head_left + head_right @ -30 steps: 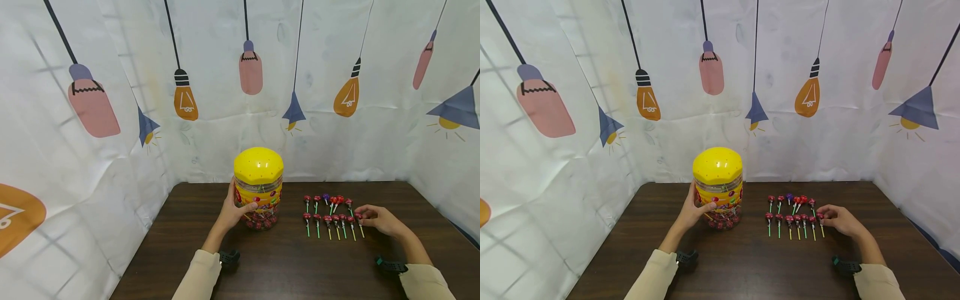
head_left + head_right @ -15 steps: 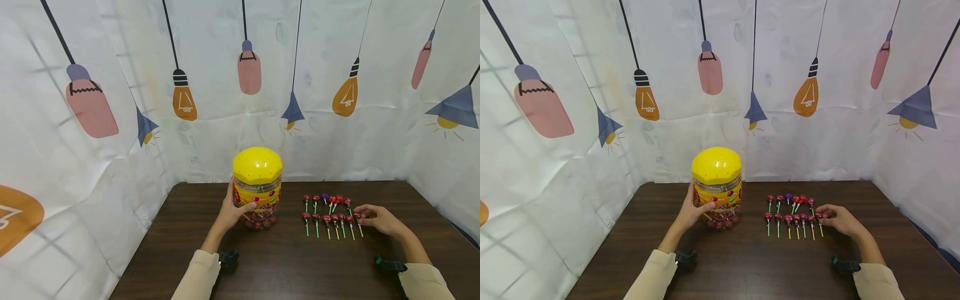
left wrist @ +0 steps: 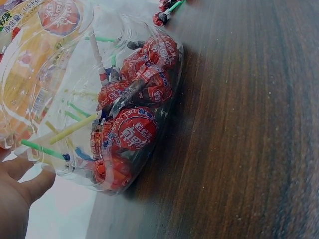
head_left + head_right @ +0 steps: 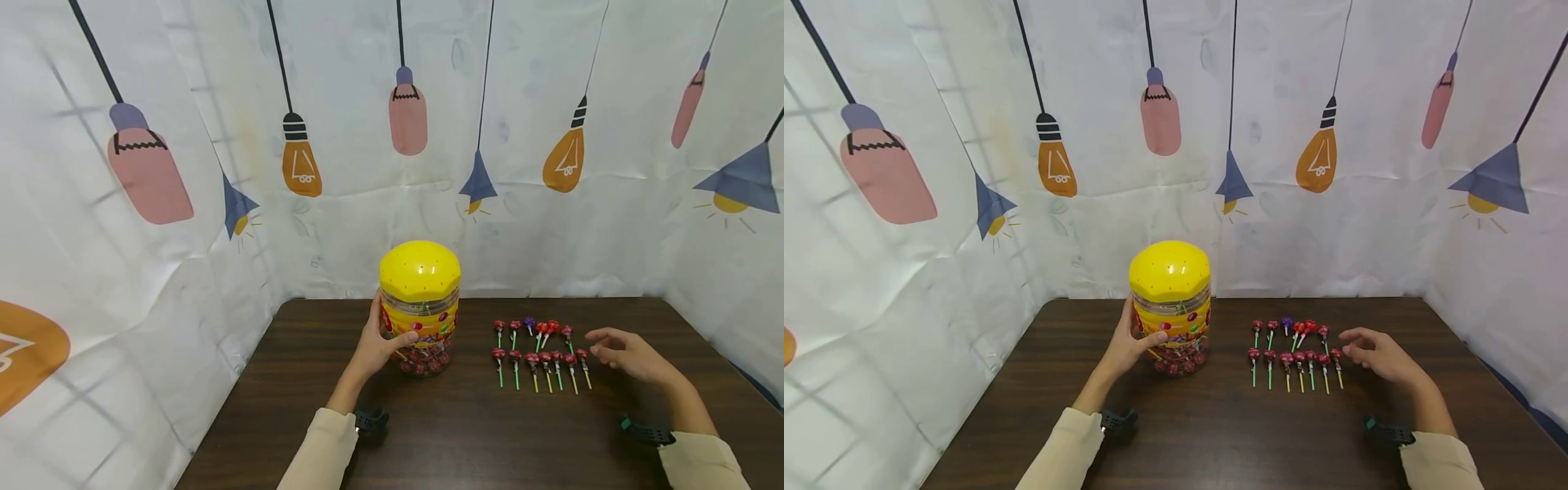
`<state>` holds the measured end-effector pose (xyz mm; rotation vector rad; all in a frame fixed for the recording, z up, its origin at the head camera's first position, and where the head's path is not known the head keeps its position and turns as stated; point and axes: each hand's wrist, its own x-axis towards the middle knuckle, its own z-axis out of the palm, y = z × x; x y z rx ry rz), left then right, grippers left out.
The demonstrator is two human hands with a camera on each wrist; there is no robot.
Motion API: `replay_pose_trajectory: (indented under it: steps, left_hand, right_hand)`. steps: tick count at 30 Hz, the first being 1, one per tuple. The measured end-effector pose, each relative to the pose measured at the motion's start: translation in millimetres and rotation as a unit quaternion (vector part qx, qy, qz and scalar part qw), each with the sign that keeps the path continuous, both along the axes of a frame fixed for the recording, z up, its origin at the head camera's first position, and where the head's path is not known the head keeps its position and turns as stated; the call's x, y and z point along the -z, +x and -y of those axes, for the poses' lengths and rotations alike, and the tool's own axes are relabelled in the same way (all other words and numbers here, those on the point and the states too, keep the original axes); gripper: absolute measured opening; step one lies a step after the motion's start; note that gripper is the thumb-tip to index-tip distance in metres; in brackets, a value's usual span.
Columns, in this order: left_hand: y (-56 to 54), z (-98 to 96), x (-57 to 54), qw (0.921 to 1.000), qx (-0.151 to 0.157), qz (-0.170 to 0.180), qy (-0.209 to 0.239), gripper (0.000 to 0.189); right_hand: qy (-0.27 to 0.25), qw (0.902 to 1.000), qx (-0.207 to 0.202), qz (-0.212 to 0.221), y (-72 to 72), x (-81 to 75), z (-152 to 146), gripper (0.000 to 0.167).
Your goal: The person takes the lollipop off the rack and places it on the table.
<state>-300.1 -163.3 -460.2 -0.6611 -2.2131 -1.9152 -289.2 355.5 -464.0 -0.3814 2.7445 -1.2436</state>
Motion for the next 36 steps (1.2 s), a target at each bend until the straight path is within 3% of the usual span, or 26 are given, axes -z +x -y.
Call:
replay_pose_trajectory:
  steps: [5, 14, 19, 24, 26, 29, 36]
  left_hand:
    - [-0.5, 1.7, 0.5, 1.0, -0.007, -0.002, -0.007, 0.105]
    - [-0.5, 4.9, -0.1, 0.9994, -0.017, -0.006, -0.029, 0.105]
    - [-0.3, 8.5, -7.4, 0.9984, -0.018, 0.008, -0.054, 0.108]
    - [2.3, 18.4, -21.7, 0.992, -0.027, 0.035, -0.119, 0.114]
    - [6.0, 24.9, -30.3, 0.9851, -0.029, 0.055, -0.16, 0.116]
    - [13.7, 36.7, -42.9, 0.9674, -0.028, 0.086, -0.237, 0.117]
    - [39.2, 62.2, -55.9, 0.9045, 0.004, 0.126, -0.408, 0.099]
  right_hand:
    - [-0.018, 0.9998, -0.005, -0.003, 2.5, -17.2, 5.2, 0.047]
    - [0.0, 0.9983, -0.035, -0.047, 7.2, -40.9, 18.4, 0.039]
    - [0.0, 0.9971, -0.042, -0.064, 9.6, -50.3, 26.2, 0.038]
    - [0.004, 0.9959, -0.047, -0.078, 11.3, -57.1, 30.9, 0.036]
    - [0.006, 0.9956, -0.048, -0.081, 12.2, -59.7, 32.2, 0.035]
    - [0.009, 0.9951, -0.051, -0.085, 14.0, -63.2, 33.3, 0.035]
    - [0.017, 0.9941, -0.054, -0.092, 19.8, -64.7, 32.5, 0.025]
